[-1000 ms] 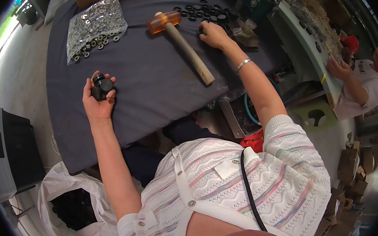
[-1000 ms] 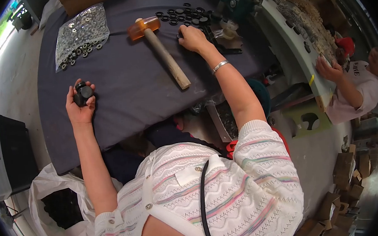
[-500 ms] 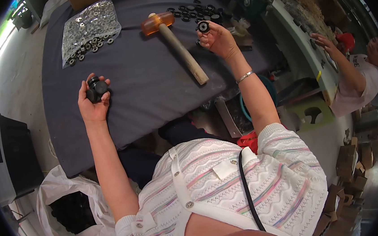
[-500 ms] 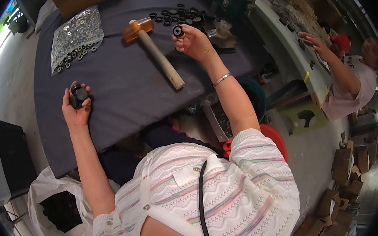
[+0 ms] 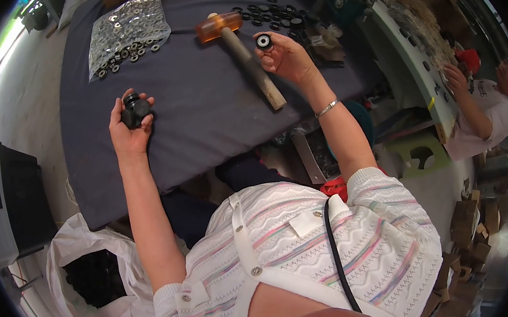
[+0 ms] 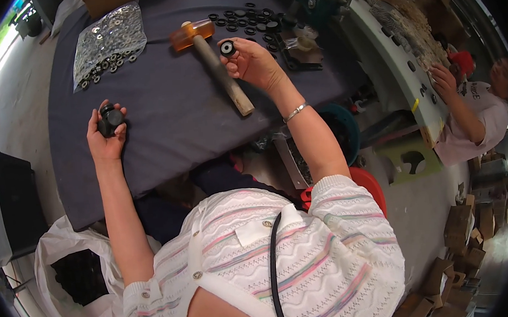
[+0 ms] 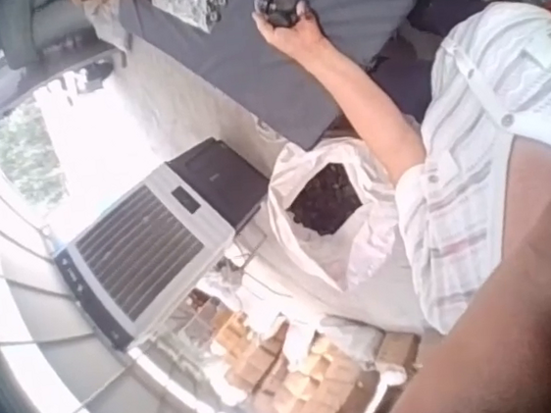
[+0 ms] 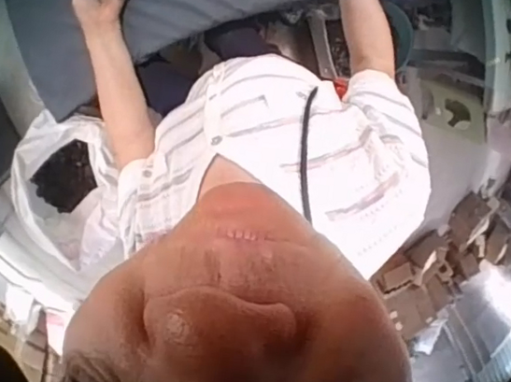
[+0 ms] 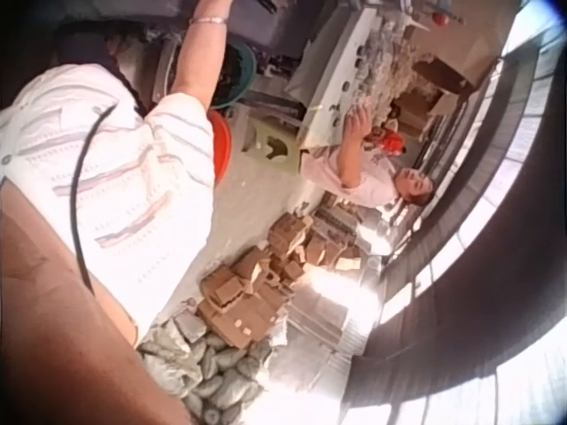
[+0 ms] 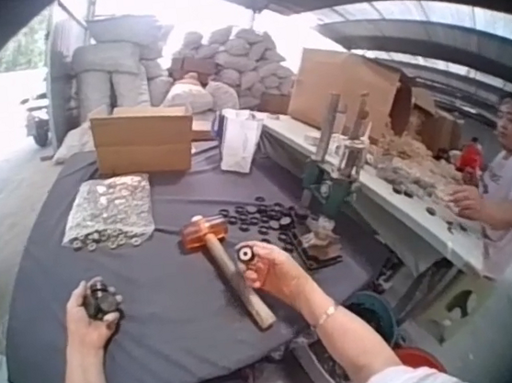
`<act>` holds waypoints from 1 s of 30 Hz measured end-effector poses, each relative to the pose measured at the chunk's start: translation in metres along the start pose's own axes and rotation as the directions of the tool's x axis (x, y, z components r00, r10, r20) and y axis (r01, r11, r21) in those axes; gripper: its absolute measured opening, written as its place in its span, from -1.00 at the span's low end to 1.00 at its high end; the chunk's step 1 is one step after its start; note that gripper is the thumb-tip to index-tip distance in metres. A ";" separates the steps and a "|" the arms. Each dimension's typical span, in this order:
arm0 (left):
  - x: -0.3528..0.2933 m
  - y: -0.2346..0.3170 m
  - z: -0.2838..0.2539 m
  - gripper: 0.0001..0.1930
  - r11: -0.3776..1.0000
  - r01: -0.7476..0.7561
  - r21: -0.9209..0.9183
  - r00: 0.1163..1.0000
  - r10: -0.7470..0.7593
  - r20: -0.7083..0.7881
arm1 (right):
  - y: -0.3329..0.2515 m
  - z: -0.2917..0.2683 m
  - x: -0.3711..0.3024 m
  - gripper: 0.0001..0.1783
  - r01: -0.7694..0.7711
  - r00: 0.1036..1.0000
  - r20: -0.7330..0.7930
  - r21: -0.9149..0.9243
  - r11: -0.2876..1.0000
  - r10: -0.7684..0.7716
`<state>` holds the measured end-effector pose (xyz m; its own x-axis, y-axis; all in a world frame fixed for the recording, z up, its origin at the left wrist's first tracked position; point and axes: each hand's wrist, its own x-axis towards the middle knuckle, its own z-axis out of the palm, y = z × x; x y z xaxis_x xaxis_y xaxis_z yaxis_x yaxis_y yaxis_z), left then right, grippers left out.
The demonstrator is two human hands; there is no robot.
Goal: The person inserts metal bearings into rubber caps by hand, hammers them into place with a mallet, and connects the assembled parts. The person then takes rubber rings from a bag and sorts them on the table.
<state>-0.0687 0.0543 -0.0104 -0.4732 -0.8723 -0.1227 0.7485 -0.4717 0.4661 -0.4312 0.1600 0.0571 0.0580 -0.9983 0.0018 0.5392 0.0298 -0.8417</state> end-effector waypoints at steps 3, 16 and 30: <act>0.000 0.000 0.003 -0.66 1.000 0.011 0.007 1.000 -0.011 -0.003 | 0.016 0.023 0.007 -0.70 -0.147 0.988 -0.103 -0.349 0.925 0.118; 0.000 -0.002 0.003 -0.67 1.000 0.006 0.026 1.000 -0.006 -0.007 | 0.075 0.088 0.045 -0.71 -0.185 0.949 -0.072 -0.916 0.356 0.307; 0.003 -0.002 0.004 -0.67 0.999 -0.009 0.038 1.000 0.010 -0.019 | -0.031 -0.065 0.049 -0.75 -0.245 0.900 -0.036 -0.866 -0.435 -0.435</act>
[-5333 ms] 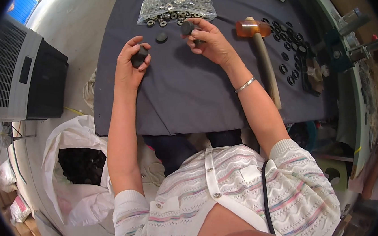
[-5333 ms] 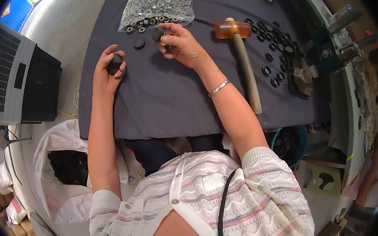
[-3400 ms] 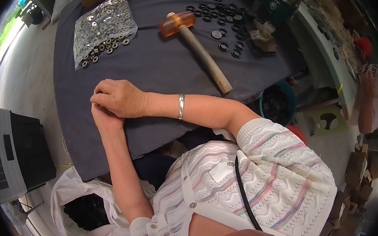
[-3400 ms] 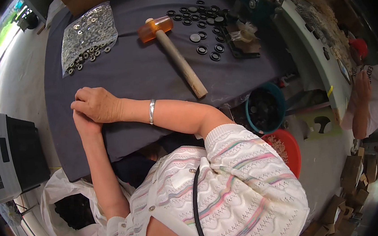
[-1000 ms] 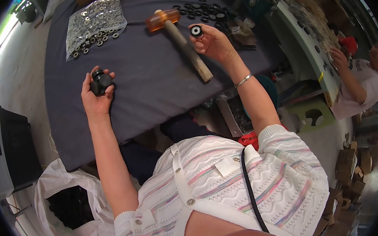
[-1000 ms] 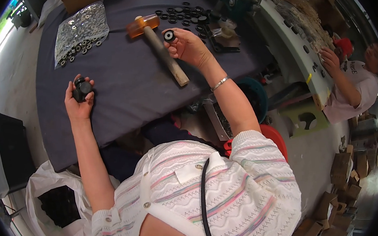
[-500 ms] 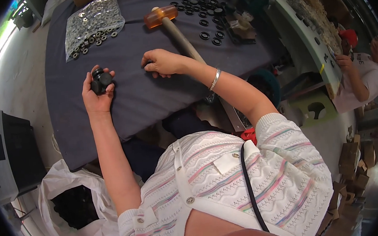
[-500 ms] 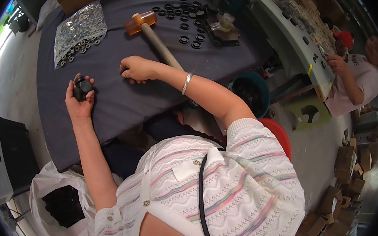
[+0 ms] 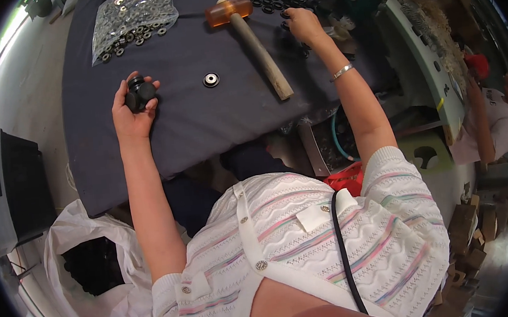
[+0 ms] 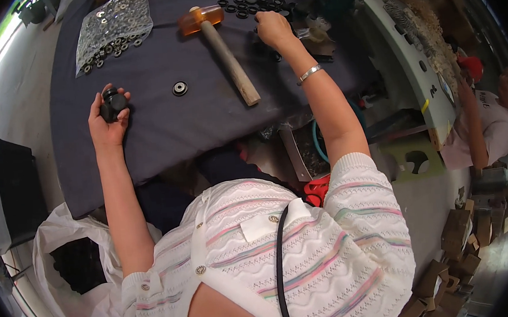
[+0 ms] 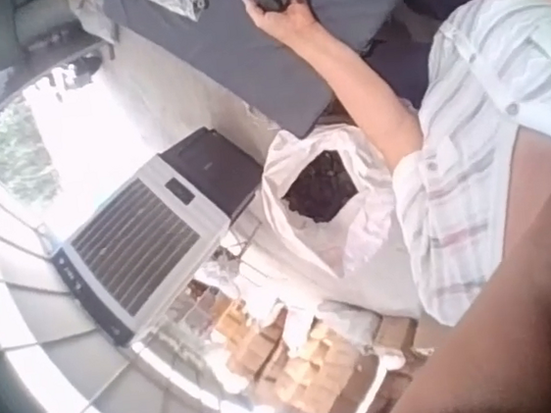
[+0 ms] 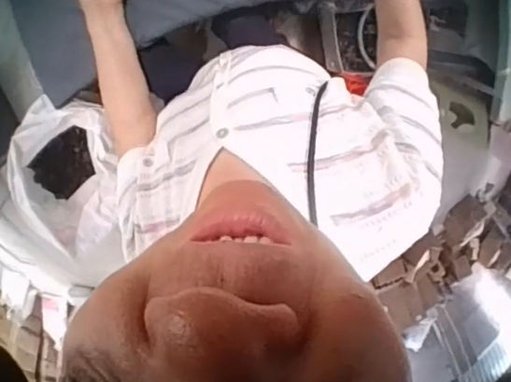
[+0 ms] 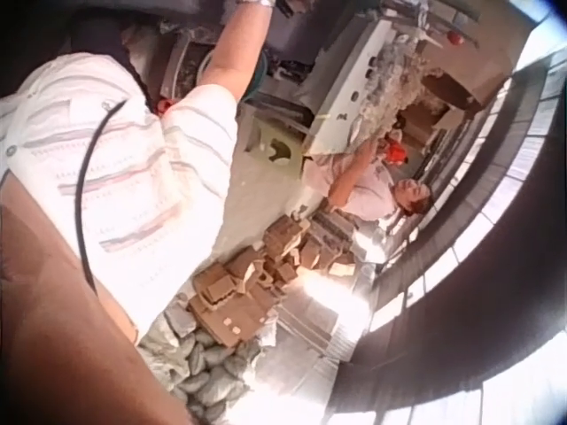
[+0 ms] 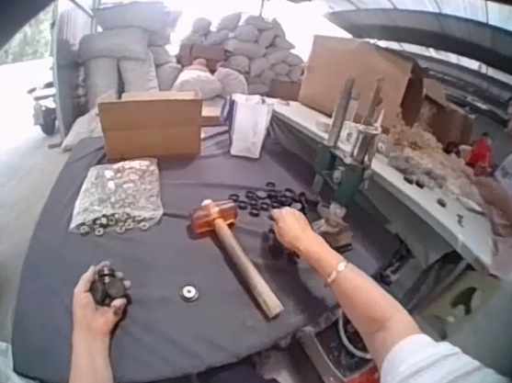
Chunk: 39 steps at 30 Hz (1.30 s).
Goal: The person inserts metal bearings into rubber caps by hand, hammers them into place with a mallet, and connects the assembled parts. The person then takes rubber rings from a bag and sorts them on the table.
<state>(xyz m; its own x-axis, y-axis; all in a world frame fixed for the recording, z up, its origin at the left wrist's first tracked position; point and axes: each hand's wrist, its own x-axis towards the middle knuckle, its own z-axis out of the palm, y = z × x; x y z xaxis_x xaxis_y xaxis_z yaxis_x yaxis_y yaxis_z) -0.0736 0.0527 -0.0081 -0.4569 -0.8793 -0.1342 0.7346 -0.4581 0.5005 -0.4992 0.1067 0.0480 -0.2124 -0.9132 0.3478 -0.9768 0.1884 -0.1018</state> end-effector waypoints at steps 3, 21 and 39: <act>0.001 0.000 -0.008 -0.67 1.000 -0.001 -0.010 0.999 0.001 0.034 | 0.019 0.015 0.002 -0.69 -0.028 0.994 0.108 -0.033 0.999 0.031; 0.003 0.006 -0.021 -0.66 0.999 0.031 0.023 0.998 -0.032 0.054 | 0.012 0.025 0.006 -0.80 0.064 0.988 0.143 -0.014 0.998 -0.061; 0.010 0.004 -0.020 -0.66 0.999 0.018 0.031 1.000 -0.018 0.014 | -0.148 0.020 -0.089 -0.85 0.626 0.776 -0.037 -0.068 0.776 -0.629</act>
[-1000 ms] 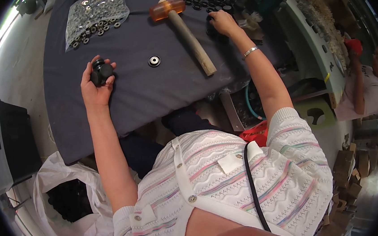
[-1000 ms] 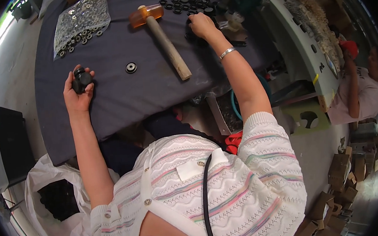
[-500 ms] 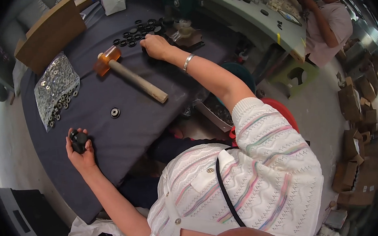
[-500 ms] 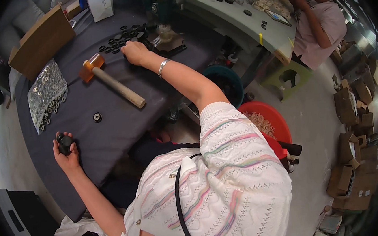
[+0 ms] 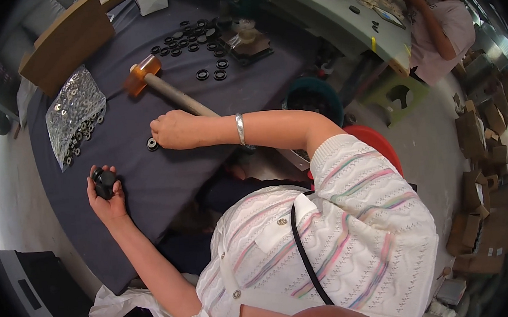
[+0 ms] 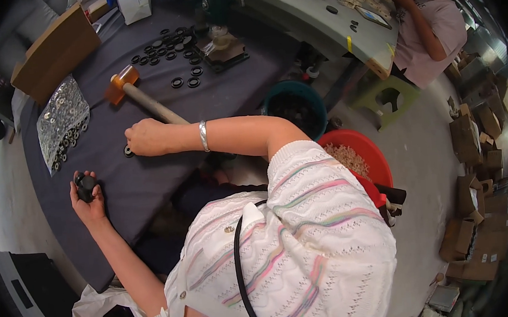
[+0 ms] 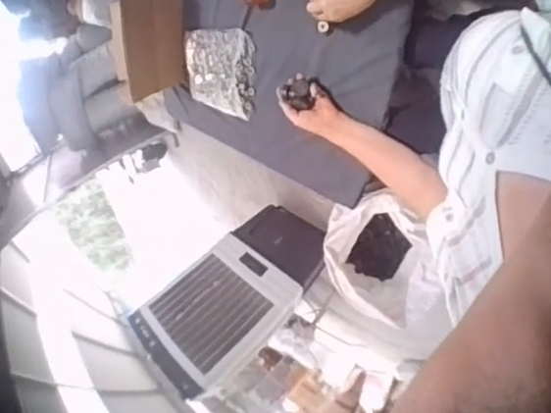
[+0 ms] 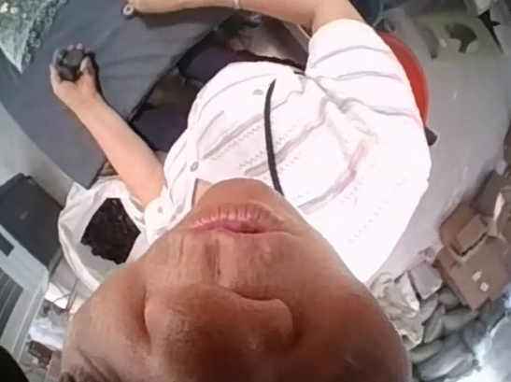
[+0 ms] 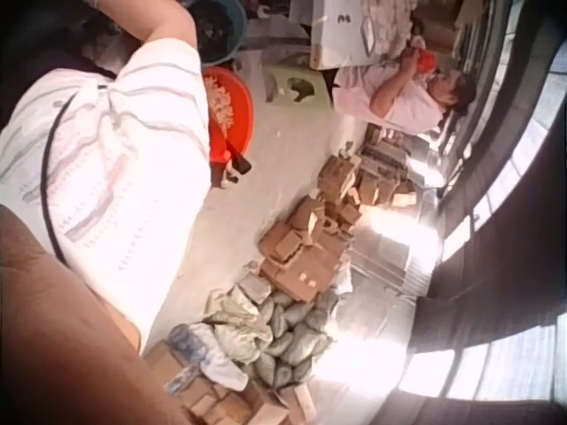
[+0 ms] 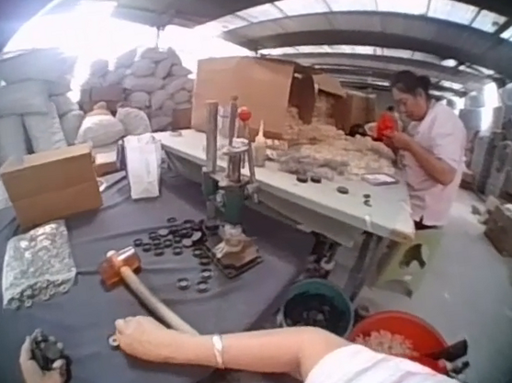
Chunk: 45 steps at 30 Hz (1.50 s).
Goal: The person inserts metal bearings into rubber caps by hand, hammers them into place with a mallet, and connects the assembled parts. The person then takes rubber rings from a bag and sorts them on the table.
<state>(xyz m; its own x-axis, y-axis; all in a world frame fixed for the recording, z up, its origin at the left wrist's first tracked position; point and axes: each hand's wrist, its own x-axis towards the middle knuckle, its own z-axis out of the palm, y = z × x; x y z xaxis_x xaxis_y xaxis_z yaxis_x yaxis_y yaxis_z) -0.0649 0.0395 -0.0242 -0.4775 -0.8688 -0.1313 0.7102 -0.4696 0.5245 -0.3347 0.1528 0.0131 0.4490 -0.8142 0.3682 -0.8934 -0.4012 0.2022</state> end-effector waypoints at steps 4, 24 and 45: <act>-0.009 0.002 0.007 -0.66 1.000 0.006 -0.011 1.000 -0.007 -0.022 | -0.011 -0.006 -0.008 -0.74 -0.002 0.995 0.096 0.000 1.000 0.002; -0.013 -0.005 0.028 -0.73 0.996 -0.074 0.050 0.994 0.078 -0.076 | -0.003 -0.038 -0.005 -0.50 -0.234 0.929 0.356 0.360 0.903 0.098; -0.015 -0.005 0.028 -0.69 0.996 -0.072 0.058 0.994 0.077 -0.080 | 0.004 -0.018 0.037 -0.62 -0.107 0.964 0.265 0.434 0.895 -0.013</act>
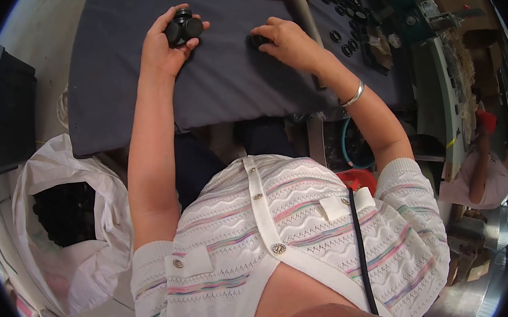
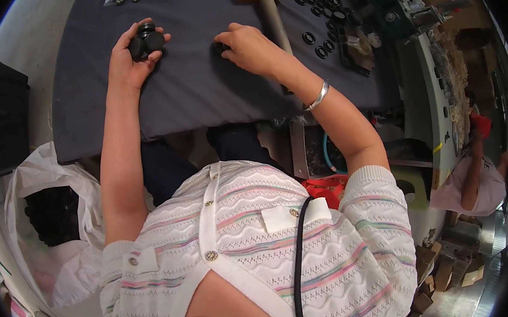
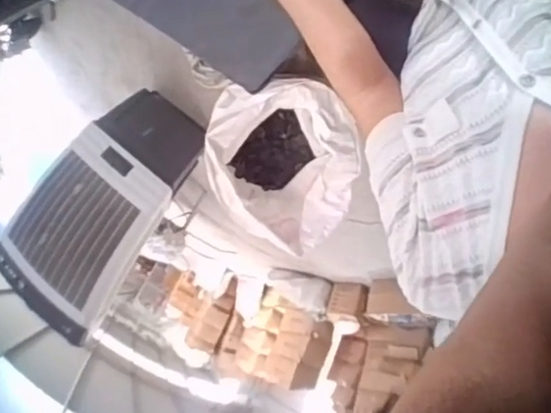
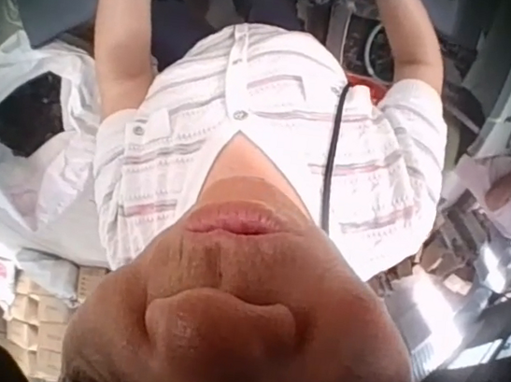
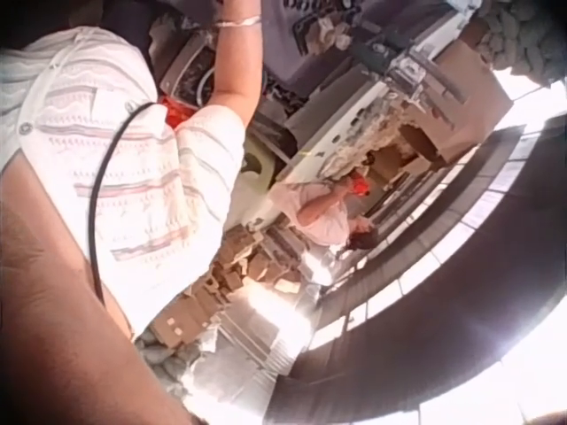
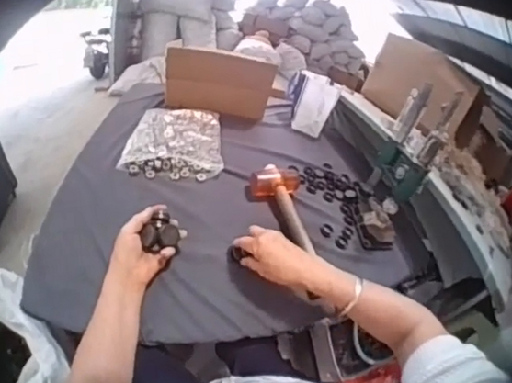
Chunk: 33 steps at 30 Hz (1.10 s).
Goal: The person inserts metal bearings into rubber caps by hand, hammers them into place with a mallet, and connects the assembled parts. The person then takes rubber rings from a bag and sorts them on the table.
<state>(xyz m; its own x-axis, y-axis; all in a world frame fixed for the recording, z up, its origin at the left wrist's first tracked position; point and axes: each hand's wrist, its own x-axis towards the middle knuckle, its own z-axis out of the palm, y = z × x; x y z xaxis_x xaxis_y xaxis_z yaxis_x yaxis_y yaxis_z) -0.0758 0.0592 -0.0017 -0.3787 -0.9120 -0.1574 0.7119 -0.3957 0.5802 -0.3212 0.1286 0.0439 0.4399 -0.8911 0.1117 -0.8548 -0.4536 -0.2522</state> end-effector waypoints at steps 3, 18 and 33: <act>-0.001 0.000 0.002 -0.69 1.000 -0.004 0.015 1.000 0.004 -0.015 | -0.001 -0.004 0.003 -0.62 -0.024 0.998 0.060 -0.023 0.999 0.025; 0.004 -0.001 -0.005 -0.68 0.999 -0.007 0.036 1.000 0.005 0.031 | 0.011 -0.009 0.013 -0.65 0.055 0.995 0.079 0.131 0.990 -0.066; -0.003 -0.001 0.009 -0.79 0.997 0.064 -0.048 0.993 -0.069 -0.094 | 0.015 -0.009 0.013 -0.65 -0.095 0.986 0.162 0.293 0.951 0.049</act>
<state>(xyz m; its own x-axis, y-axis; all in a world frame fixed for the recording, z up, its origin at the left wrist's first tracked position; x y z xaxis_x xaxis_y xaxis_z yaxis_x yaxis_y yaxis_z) -0.0811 0.0635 0.0057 -0.3694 -0.8887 -0.2715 0.7135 -0.4584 0.5299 -0.3311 0.1101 0.0505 0.4364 -0.8978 -0.0583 -0.7747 -0.3420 -0.5318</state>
